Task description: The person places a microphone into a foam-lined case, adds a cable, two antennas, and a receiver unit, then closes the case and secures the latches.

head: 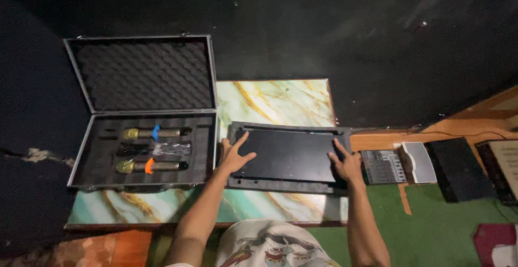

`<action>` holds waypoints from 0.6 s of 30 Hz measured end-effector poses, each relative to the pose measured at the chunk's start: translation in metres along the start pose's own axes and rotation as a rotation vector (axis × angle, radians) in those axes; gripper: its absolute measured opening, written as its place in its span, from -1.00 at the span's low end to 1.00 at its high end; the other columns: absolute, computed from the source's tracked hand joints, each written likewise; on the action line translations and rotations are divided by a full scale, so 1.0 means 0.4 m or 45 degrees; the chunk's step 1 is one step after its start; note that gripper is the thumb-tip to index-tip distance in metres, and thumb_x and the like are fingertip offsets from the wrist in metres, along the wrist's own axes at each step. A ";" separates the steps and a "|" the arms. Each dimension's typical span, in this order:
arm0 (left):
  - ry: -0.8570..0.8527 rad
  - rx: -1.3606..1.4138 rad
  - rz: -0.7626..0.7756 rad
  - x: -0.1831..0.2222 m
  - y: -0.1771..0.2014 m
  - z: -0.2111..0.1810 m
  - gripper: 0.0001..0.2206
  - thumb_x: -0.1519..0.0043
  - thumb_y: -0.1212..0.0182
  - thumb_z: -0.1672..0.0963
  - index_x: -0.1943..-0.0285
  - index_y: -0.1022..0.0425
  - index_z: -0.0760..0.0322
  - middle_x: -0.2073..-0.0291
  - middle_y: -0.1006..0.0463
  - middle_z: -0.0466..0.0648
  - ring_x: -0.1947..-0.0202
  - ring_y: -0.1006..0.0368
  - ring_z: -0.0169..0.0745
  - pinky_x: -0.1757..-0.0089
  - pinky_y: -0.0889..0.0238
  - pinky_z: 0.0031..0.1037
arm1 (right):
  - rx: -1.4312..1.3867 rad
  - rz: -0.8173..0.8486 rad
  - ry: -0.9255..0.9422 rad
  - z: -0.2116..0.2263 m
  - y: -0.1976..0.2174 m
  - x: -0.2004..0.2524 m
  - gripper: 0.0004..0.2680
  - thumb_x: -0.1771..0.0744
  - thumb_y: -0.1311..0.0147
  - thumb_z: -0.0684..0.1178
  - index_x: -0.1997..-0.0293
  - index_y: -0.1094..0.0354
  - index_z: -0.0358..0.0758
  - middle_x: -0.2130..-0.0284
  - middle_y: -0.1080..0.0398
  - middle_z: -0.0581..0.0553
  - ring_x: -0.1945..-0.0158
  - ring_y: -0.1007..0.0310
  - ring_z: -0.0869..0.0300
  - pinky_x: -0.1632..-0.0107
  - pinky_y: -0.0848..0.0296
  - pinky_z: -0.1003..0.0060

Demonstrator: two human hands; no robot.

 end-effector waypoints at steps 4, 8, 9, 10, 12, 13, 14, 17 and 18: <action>-0.067 0.136 -0.017 0.034 0.014 -0.027 -0.24 0.00 -0.53 -0.07 -0.45 -0.28 -0.41 -0.25 -0.04 0.45 -0.28 -0.09 0.52 -0.24 -0.10 -0.14 | -0.013 -0.141 0.053 0.023 0.043 0.062 -0.56 -0.28 -0.21 0.27 -0.35 -0.31 0.42 -0.14 -0.22 -0.76 -0.28 -0.18 -0.45 -0.31 -0.24 -0.12; -0.076 0.105 -0.087 0.041 0.066 -0.069 -0.26 -0.01 -0.52 -0.06 -0.44 -0.31 -0.38 -0.24 -0.06 0.41 -0.25 -0.14 0.48 -0.24 -0.14 -0.17 | 0.037 -0.171 -0.045 0.065 0.081 0.080 -0.59 -0.30 -0.19 0.26 -0.32 -0.35 0.40 -0.16 -0.23 -0.71 -0.27 -0.20 -0.42 -0.26 -0.26 -0.14; -0.059 0.081 -0.089 0.044 0.085 -0.074 -0.27 -0.02 -0.52 -0.06 -0.44 -0.32 -0.38 -0.24 -0.06 0.40 -0.25 -0.15 0.46 -0.23 -0.13 -0.17 | 0.059 -0.192 -0.012 0.086 0.088 0.084 -0.60 -0.30 -0.19 0.25 -0.33 -0.36 0.37 -0.15 -0.23 -0.71 -0.27 -0.20 -0.43 -0.27 -0.25 -0.15; -0.041 0.058 -0.091 0.053 0.102 -0.079 -0.28 -0.03 -0.52 -0.06 -0.43 -0.33 -0.37 -0.24 -0.07 0.39 -0.25 -0.15 0.45 -0.23 -0.13 -0.16 | 0.081 -0.213 0.020 0.108 0.096 0.091 -0.60 -0.31 -0.20 0.24 -0.33 -0.37 0.35 -0.15 -0.23 -0.72 -0.27 -0.19 -0.44 -0.27 -0.25 -0.15; -0.099 0.118 -0.169 0.066 0.149 -0.099 -0.31 -0.03 -0.52 -0.04 -0.41 -0.37 -0.32 -0.25 -0.06 0.39 -0.26 -0.13 0.46 -0.22 -0.14 -0.16 | 0.071 -0.248 0.053 0.154 0.108 0.096 -0.61 -0.31 -0.22 0.22 -0.33 -0.40 0.31 -0.13 -0.24 -0.72 -0.26 -0.21 -0.44 -0.26 -0.26 -0.15; -0.126 0.150 -0.210 0.073 0.173 -0.109 -0.32 -0.03 -0.53 -0.02 -0.40 -0.39 -0.29 -0.25 -0.06 0.39 -0.26 -0.12 0.46 -0.21 -0.14 -0.16 | 0.042 -0.258 0.052 0.175 0.116 0.102 -0.61 -0.31 -0.23 0.21 -0.31 -0.41 0.29 -0.13 -0.24 -0.72 -0.24 -0.23 -0.43 -0.26 -0.27 -0.14; -0.116 0.177 -0.233 0.076 0.193 -0.116 -0.33 -0.02 -0.52 -0.03 -0.39 -0.40 -0.29 -0.24 -0.08 0.37 -0.25 -0.15 0.42 -0.20 -0.16 -0.17 | 0.014 -0.268 0.052 0.196 0.127 0.105 -0.62 -0.31 -0.24 0.20 -0.30 -0.42 0.27 -0.12 -0.24 -0.72 -0.22 -0.25 -0.43 -0.25 -0.29 -0.13; -0.103 0.189 -0.299 0.099 0.259 -0.118 -0.34 -0.01 -0.52 -0.03 -0.37 -0.42 -0.28 -0.19 -0.12 0.31 -0.20 -0.21 0.34 -0.19 -0.21 -0.20 | 0.027 -0.330 0.142 0.278 0.165 0.116 -0.62 -0.31 -0.25 0.19 -0.30 -0.42 0.22 -0.12 -0.28 -0.68 -0.18 -0.32 -0.41 -0.23 -0.34 -0.11; -0.131 0.154 -0.324 0.106 0.285 -0.119 -0.34 -0.01 -0.54 -0.03 -0.37 -0.43 -0.27 -0.16 -0.14 0.30 -0.19 -0.20 0.34 -0.19 -0.20 -0.19 | 0.018 -0.313 0.132 0.307 0.167 0.121 -0.62 -0.32 -0.25 0.18 -0.31 -0.42 0.22 -0.11 -0.29 -0.68 -0.18 -0.33 -0.41 -0.24 -0.34 -0.11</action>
Point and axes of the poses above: each hand's wrist, its own x-axis away from the middle knuckle, its own y-axis out of the back of the hand, z = x × y, the point moved 6 cm from there along -x, towards the middle knuckle
